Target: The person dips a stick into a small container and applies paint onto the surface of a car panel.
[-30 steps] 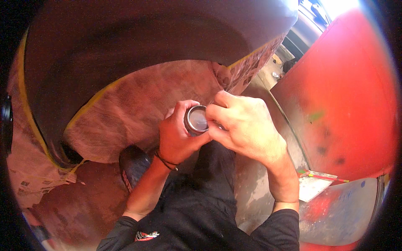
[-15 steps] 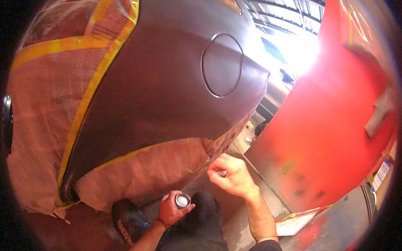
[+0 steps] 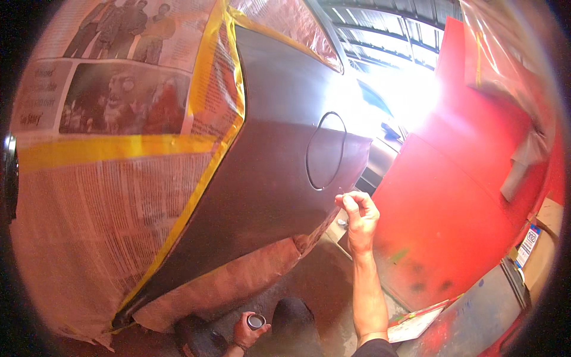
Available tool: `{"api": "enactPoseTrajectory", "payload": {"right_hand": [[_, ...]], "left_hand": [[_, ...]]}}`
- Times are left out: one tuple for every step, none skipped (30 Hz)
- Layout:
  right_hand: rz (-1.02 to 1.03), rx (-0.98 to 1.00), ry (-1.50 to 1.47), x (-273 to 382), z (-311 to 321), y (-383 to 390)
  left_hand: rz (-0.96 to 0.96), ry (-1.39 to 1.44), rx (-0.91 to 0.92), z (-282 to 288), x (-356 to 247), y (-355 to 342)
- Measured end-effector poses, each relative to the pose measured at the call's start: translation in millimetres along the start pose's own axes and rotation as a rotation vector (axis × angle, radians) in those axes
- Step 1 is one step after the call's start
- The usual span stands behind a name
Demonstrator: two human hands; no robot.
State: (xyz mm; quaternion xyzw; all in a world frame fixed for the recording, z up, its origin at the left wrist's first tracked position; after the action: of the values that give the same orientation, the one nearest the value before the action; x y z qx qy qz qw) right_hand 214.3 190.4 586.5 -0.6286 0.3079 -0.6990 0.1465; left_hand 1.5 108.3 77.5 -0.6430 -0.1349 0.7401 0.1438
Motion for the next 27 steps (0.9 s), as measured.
{"api": "enactPoseTrajectory", "payload": {"right_hand": [[0.018, -0.032, 0.018, 5.7, -0.5, -5.3], [0.036, -0.064, 0.036, 11.2, -0.3, -10.8], [0.040, -0.070, 0.048, 14.5, -1.0, -17.2], [0.036, -0.078, 0.051, 14.5, -3.4, -22.6], [0.057, -0.091, 0.052, 16.6, -6.1, -26.6], [0.078, -0.104, 0.054, 18.5, -7.4, -30.7], [0.092, -0.105, 0.060, 17.5, -9.3, -33.8], [0.082, -0.115, 0.058, 15.9, -9.5, -37.4], [0.101, -0.121, 0.054, 17.7, -9.4, -40.1], [0.120, -0.130, 0.050, 18.6, -9.1, -41.0], [0.134, -0.146, 0.031, 20.0, -9.5, -39.8], [0.125, -0.158, 0.026, 18.4, -9.0, -38.3], [0.180, -0.154, 0.061, 20.6, -10.7, -35.9], [0.232, -0.150, 0.096, 24.8, -14.7, -31.9], [0.291, -0.157, 0.138, 31.6, -19.7, -26.4], [0.277, -0.167, 0.131, 30.2, -20.4, -24.9], [0.409, -0.125, 0.149, 41.9, -27.2, -17.8], [0.541, -0.082, 0.168, 53.6, -35.6, -7.8], [0.582, -0.109, 0.267, 61.1, -47.9, 1.1], [0.654, -0.084, 0.333, 69.7, -59.8, 8.1], [0.695, -0.067, 0.363, 75.0, -70.0, 13.7], [0.737, -0.047, 0.396, 78.1, -78.4, 18.1], [0.731, -0.033, 0.376, 77.6, -80.2, 16.3], [0.719, -0.036, 0.371, 76.9, -79.8, 14.1], [0.729, -0.060, 0.394, 77.5, -82.0, 12.6], [0.740, -0.083, 0.417, 77.4, -83.5, 10.4], [0.727, -0.132, 0.395, 76.2, -79.0, 5.7]], "left_hand": [[-0.002, 0.014, -0.014, 3.3, -0.2, 0.3], [-0.002, 0.015, -0.004, 4.3, -0.1, -0.1], [0.014, 0.027, -0.015, 6.8, 1.3, 0.2], [0.032, 0.037, -0.027, 9.8, 2.1, 0.6], [0.034, 0.036, -0.017, 10.7, 2.1, 0.8], [0.032, 0.016, -0.026, 13.6, 1.6, 1.0], [0.033, -0.007, -0.036, 18.2, 2.4, 3.4], [0.038, -0.014, -0.026, 18.5, 3.0, 4.9], [0.071, -0.012, -0.031, 18.3, 6.1, 6.9], [0.102, -0.009, -0.036, 18.4, 10.4, 9.3], [0.106, -0.020, -0.024, 18.4, 12.2, 11.6], [0.062, -0.021, -0.043, 21.1, 9.4, 13.0], [0.018, -0.023, -0.064, 22.8, 7.0, 12.5], [0.024, -0.037, -0.055, 22.5, 7.5, 13.8], [0.042, -0.035, -0.065, 23.0, 9.5, 15.1], [0.062, -0.032, -0.074, 23.6, 11.8, 17.7], [0.069, -0.045, -0.064, 22.6, 13.1, 18.3], [0.057, -0.074, -0.051, 21.4, 13.2, 17.4], [0.050, -0.107, -0.043, 22.2, 14.3, 19.1], [0.062, -0.123, -0.038, 23.4, 15.7, 20.3], [0.040, -0.126, -0.042, 25.0, 14.2, 20.7], [0.019, -0.125, -0.046, 25.4, 9.8, 19.9], [0.082, -0.112, 0.001, 24.4, 5.5, 17.9], [0.091, -0.120, 0.005, 23.3, 7.6, 19.7], [0.055, -0.135, -0.014, 26.9, 5.7, 17.8], [0.019, -0.148, -0.033, 30.8, 3.1, 17.5], [0.102, -0.099, -0.017, 30.9, 11.8, 21.8]]}}
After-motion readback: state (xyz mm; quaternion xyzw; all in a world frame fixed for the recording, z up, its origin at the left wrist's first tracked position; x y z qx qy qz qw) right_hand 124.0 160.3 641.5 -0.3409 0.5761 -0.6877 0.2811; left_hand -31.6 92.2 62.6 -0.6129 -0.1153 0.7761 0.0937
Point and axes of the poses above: each hand's wrist, its own y-axis away from the middle knuckle, its own z-axis out of the back of the hand, x = y × z, the point moved 10 cm from there along -y, towards the middle knuckle, and after that the axes turned 12 degrees about -z, right-handed, at the moved point
